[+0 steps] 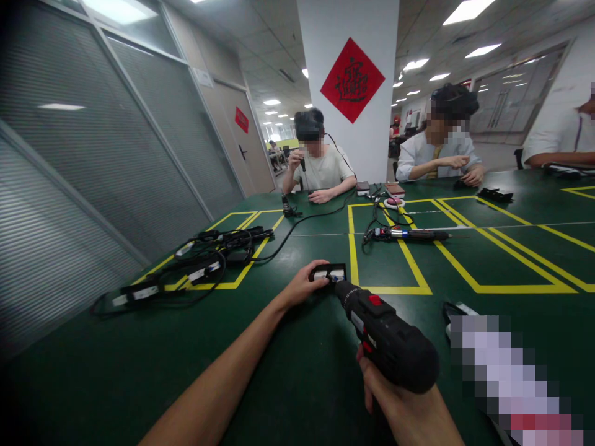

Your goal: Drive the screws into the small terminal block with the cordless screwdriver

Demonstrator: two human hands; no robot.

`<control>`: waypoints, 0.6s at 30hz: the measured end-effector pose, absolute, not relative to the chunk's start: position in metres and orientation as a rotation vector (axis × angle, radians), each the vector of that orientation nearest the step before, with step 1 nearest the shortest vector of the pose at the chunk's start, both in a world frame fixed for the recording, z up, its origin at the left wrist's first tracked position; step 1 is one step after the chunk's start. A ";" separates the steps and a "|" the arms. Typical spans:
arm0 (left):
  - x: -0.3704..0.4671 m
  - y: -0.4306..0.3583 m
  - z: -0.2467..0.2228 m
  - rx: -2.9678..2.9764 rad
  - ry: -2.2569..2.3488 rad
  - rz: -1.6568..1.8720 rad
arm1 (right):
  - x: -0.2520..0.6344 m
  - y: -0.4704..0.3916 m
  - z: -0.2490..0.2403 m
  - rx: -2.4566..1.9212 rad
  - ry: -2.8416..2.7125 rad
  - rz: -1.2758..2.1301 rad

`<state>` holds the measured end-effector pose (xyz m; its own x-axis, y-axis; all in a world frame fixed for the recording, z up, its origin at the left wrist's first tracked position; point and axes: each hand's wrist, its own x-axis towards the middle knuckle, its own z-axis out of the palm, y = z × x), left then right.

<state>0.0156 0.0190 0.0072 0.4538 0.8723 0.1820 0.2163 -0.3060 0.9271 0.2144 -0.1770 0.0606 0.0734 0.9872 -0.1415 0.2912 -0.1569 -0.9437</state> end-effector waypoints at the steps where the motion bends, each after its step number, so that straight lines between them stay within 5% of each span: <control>1: 0.015 0.019 0.007 1.795 0.939 0.900 | 0.215 -0.177 0.063 -1.579 -1.326 1.129; 18: 0.014 0.023 0.002 1.930 0.970 0.913 | 0.211 -0.173 0.058 -1.599 -1.309 1.114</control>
<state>0.0137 0.0228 0.0022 0.4519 0.8567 0.2489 0.3002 -0.4088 0.8618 0.2113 -0.1734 0.0577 0.0878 0.9845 -0.1521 0.3074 -0.1720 -0.9359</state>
